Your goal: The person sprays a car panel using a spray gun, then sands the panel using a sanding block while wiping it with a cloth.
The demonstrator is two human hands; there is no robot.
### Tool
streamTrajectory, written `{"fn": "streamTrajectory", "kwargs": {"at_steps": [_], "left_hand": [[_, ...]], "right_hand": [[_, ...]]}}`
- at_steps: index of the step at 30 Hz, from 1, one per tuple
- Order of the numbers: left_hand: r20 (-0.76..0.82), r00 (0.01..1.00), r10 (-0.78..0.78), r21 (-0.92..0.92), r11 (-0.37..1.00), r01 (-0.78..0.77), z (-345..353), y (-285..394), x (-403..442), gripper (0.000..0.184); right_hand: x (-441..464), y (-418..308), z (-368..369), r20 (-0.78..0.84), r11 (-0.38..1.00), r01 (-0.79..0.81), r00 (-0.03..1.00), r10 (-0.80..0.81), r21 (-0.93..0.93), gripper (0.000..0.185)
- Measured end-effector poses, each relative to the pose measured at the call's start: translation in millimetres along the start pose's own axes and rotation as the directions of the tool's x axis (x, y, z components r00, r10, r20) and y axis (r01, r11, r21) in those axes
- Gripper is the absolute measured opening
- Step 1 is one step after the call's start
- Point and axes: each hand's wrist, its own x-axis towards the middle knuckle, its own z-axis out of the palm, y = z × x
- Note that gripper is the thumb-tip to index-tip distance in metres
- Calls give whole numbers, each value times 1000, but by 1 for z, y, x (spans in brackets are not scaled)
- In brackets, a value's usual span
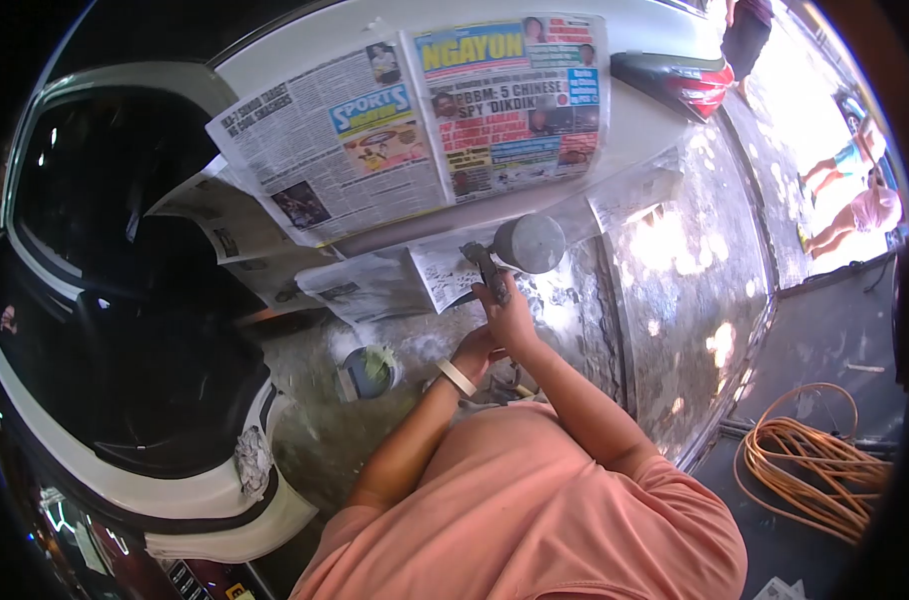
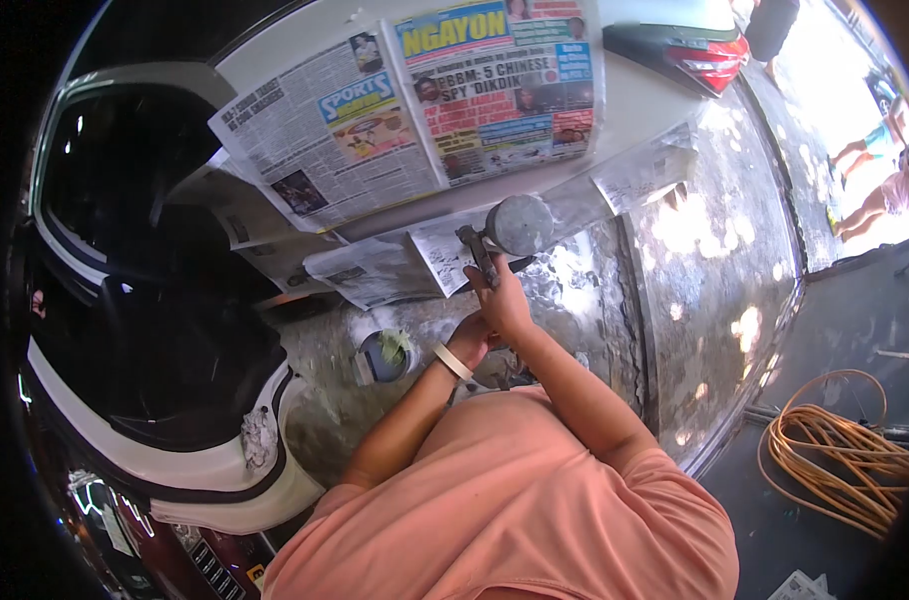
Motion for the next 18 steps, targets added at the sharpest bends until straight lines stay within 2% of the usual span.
{"fn": "streamTrajectory", "kwargs": {"at_steps": [4, 7, 10, 13, 18], "left_hand": [[17, 999, -31, -8, 999, 31, 17, -4, 14, 39], [-4, 999, -36, 23, 999, 36, 37, -2, 20, 41], [-9, 999, -40, 50, 998, 40, 54, 0, 29, 42], [87, 996, -20, 58, 998, 15, 67, 5, 38, 41], [93, 993, -75, 56, 996, 70, 76, -5, 62, 42]], "right_hand": [[7, 11, -21, 9, 999, -47, 999, 47, 1, 48], [11, 24, -32, -78, 999, -15, 997, 18, 32, 38], [16, 31, -49, -83, 1000, -13, 996, 15, 20, 47], [21, 38, -61, -128, 999, 16, 992, -12, 28, 48], [27, 45, -86, -136, 999, -43, 990, 45, 18, 47]]}}
